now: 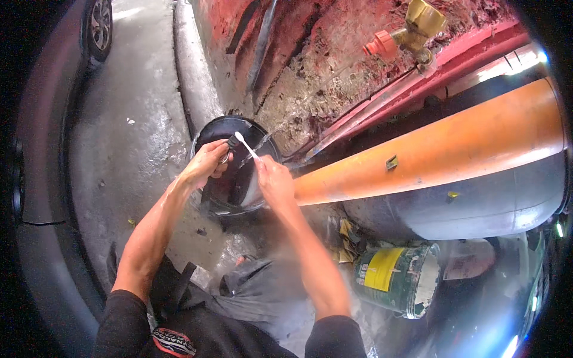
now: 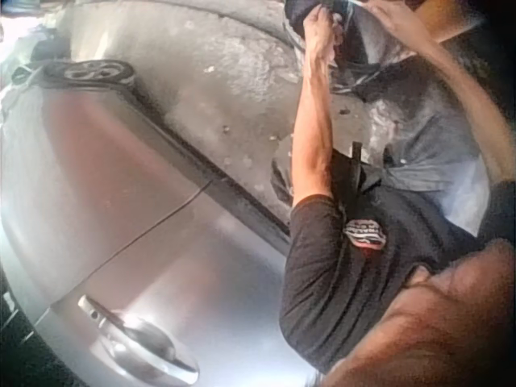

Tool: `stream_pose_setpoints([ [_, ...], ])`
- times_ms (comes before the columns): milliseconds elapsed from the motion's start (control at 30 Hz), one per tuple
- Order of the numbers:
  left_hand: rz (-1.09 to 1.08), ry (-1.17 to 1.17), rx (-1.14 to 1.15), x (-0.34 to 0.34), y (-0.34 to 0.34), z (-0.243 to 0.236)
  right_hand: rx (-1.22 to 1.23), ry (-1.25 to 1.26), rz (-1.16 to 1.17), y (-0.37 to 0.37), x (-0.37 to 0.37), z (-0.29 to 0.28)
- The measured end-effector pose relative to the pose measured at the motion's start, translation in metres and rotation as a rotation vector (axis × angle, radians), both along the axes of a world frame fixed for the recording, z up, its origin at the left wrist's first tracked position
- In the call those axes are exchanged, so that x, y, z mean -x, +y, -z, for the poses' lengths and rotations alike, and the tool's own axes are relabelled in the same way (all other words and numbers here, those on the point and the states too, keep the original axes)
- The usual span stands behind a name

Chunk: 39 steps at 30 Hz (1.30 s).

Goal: The person washes a cloth in a bucket of water and rinses it under a tap. They then scrub a metal part with a toothbrush while holding it under running water.

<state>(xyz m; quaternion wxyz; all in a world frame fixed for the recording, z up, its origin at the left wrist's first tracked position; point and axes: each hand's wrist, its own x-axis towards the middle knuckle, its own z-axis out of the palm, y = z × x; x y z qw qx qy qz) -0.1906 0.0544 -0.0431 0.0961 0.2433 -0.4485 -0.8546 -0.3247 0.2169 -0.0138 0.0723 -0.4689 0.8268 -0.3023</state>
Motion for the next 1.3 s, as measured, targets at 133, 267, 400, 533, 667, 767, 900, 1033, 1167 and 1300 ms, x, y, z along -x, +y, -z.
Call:
stream_pose_setpoints([
  [133,0.016,-0.027,0.009,-0.002,0.006,-0.001,-0.079,-0.032,0.033,0.011,-0.001,0.006],
  [267,-0.018,0.006,0.077,-0.003,-0.002,0.000,-0.005,-0.027,-0.010,-0.001,-0.002,0.000],
  [400,-0.029,-0.076,0.043,-0.001,-0.006,0.000,-0.124,0.029,-0.041,0.008,-0.004,0.005],
  [533,-0.104,0.037,-0.249,-0.004,-0.022,0.010,-0.113,-0.019,0.015,0.015,-0.007,-0.009],
  [667,-0.104,0.446,-0.602,0.008,-0.012,0.010,-0.015,-0.121,-0.071,0.001,-0.023,-0.018],
  [767,-0.024,0.490,-0.636,0.012,-0.003,-0.006,0.042,-0.123,-0.225,0.001,-0.022,-0.010],
  [900,-0.187,0.412,-0.563,0.014,-0.011,0.017,-0.127,-0.023,-0.161,0.006,-0.020,-0.017],
  [1033,-0.393,0.437,-0.513,0.019,-0.011,0.013,0.205,-0.076,0.006,0.013,-0.013,-0.001],
  [1167,-0.491,0.396,-0.505,0.014,-0.009,0.015,0.061,-0.853,0.152,0.004,-0.036,-0.027],
  [1300,-0.454,0.215,-0.355,0.011,0.009,0.015,0.053,-0.887,0.097,-0.002,-0.052,-0.031],
])
